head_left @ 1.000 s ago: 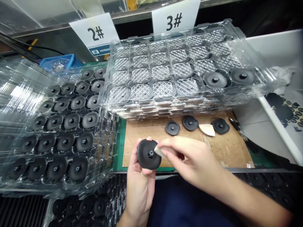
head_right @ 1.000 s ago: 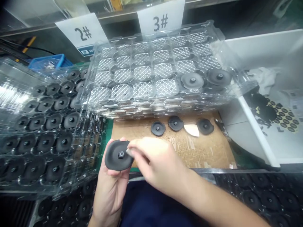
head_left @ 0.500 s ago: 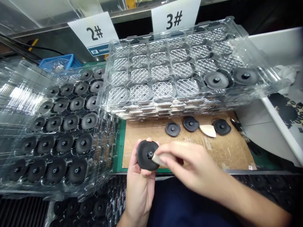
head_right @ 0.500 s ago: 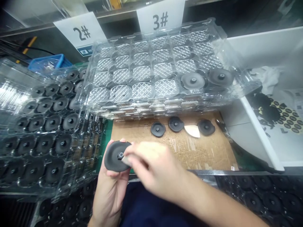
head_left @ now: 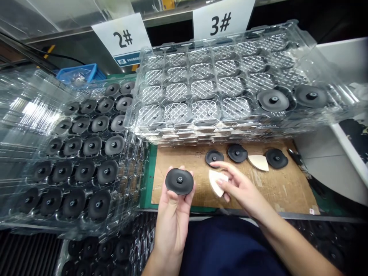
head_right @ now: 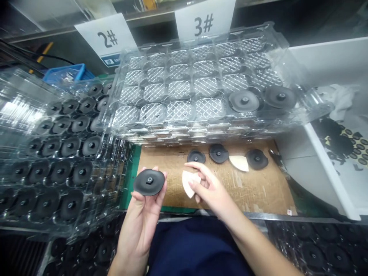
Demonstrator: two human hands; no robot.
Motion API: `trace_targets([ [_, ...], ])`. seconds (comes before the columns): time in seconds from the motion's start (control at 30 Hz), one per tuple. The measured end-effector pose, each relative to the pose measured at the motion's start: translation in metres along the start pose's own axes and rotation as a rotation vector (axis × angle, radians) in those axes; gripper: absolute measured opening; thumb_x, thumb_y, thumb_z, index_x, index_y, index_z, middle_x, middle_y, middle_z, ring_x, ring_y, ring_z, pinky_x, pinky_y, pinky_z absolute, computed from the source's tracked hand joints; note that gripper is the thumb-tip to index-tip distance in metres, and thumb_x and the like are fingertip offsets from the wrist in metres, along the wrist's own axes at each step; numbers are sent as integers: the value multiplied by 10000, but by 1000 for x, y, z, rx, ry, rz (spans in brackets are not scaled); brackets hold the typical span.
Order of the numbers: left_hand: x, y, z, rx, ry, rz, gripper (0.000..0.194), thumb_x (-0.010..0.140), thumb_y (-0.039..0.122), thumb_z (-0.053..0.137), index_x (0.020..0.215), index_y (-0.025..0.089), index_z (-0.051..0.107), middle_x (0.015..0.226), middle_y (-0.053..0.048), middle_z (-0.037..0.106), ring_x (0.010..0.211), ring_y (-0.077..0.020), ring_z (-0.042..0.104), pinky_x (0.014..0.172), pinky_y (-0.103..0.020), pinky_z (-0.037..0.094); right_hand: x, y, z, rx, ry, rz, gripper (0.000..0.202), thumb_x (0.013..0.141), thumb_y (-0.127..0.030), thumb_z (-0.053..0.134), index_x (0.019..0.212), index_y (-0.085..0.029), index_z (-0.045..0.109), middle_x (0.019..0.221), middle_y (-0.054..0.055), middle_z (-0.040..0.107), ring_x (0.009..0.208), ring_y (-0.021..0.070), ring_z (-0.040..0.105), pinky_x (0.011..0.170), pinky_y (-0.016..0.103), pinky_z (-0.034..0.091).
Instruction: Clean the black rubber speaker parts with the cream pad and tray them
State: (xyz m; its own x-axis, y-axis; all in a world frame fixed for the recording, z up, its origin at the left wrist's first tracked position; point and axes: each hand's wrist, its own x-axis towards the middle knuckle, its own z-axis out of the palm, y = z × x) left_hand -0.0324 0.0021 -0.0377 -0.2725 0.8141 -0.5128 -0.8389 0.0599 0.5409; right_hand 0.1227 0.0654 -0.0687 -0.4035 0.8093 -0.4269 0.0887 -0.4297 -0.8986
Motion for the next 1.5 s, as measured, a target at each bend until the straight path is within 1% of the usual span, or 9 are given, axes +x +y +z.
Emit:
trace_targets([
  [0.23,4,1,-7,-18,20,-29,433,830,309,490,1258,350,438,1283,-65,538,1158,-274,504,947,-366,457,-18,62,-4,-119,-25,101,359,820,-406,503,1076,-172,597,662,20,590,572,136,583,565,267,498],
  [0.33,4,2,-9,-2,6,-22,473,802,334,521,1266,326,434,1281,-87,536,1163,-284,497,946,-352,455,-20,66,-5,-312,0,28,308,741,-306,613,1039,-235,641,842,54,621,718,181,602,674,317,496],
  [0.47,0,2,-10,13,-5,-6,560,752,344,581,1283,286,414,1262,-129,545,1171,-295,486,932,-324,460,-19,65,0,-562,89,-77,264,790,-302,565,1041,-294,646,866,56,602,776,219,563,755,391,445],
  [0.7,-6,3,-12,39,12,18,548,734,347,601,1253,275,440,1268,-128,537,1158,-287,501,903,-314,477,7,68,2,-692,94,-270,180,790,-346,581,867,-205,663,960,91,564,891,242,518,825,398,411],
  [0.8,-8,4,-14,45,3,34,523,734,343,601,1232,268,460,1245,-123,554,1142,-283,516,912,-319,470,15,53,0,-659,55,-291,157,819,-277,538,930,-190,608,828,53,598,791,203,556,746,345,451],
  [0.97,-8,3,-12,41,-40,127,471,727,286,635,1178,261,502,1207,-83,581,1131,-254,529,960,-356,430,-3,-11,16,-565,40,-282,192,893,-248,413,1062,-194,490,742,-1,576,596,120,538,532,217,443],
  [1.1,-9,-2,-11,69,-24,165,471,711,167,664,1149,266,523,1173,-75,603,1099,-213,555,918,-294,458,-24,-49,41,-580,-5,-479,163,871,-190,457,1010,-210,542,870,15,605,721,115,567,633,213,448],
  [1.4,-14,-8,-14,64,27,115,449,701,186,673,1118,287,540,1141,-71,626,1039,-230,596,847,-292,506,-30,-52,47,-580,-167,-531,182,864,-134,453,999,-191,561,876,18,623,762,112,588,700,208,458],
  [1.5,-12,-6,-11,72,27,146,488,660,178,710,1114,260,549,1120,-72,633,1037,-209,595,857,-261,496,-27,-54,44,-609,-83,-522,165,864,-137,462,982,-188,565,893,18,626,785,112,584,734,213,449],
])
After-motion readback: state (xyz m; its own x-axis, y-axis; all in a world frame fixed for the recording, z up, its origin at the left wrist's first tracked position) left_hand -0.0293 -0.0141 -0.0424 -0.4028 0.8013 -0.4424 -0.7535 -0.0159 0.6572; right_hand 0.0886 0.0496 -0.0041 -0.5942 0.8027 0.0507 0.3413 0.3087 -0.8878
